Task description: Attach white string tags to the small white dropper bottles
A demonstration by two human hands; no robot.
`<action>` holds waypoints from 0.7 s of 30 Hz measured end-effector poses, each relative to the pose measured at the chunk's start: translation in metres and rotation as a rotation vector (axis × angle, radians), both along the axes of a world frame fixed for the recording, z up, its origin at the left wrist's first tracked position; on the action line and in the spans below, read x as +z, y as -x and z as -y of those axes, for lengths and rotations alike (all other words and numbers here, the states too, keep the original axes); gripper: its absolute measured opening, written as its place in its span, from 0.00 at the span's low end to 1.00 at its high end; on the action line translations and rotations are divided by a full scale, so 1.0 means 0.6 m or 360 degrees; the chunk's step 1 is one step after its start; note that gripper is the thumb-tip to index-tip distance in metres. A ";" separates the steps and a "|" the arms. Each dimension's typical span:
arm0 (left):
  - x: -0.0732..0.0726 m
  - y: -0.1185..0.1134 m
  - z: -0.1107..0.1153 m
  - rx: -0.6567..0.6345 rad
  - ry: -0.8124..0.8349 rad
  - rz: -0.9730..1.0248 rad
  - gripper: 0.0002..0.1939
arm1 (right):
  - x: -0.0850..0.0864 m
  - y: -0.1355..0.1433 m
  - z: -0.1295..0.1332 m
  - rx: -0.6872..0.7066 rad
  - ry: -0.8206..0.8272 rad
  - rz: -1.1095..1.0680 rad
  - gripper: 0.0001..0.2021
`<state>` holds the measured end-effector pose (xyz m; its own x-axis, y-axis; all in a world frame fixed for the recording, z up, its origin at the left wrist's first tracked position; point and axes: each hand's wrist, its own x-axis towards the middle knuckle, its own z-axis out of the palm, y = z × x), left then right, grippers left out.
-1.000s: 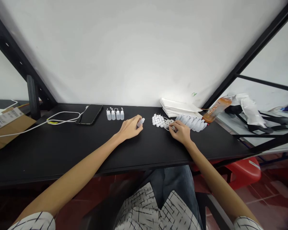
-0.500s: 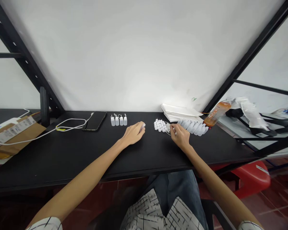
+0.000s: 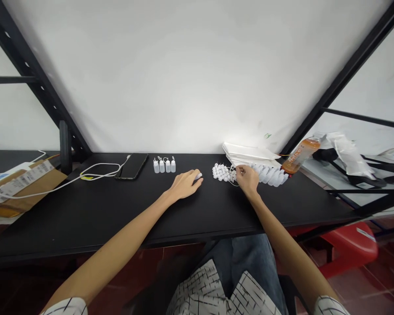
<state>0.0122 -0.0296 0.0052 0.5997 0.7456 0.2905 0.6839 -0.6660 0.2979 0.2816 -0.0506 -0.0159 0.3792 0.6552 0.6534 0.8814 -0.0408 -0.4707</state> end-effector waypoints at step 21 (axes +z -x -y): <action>-0.002 0.000 -0.001 -0.0047 0.0003 -0.0055 0.15 | 0.007 0.007 0.008 0.0439 -0.0031 -0.0602 0.18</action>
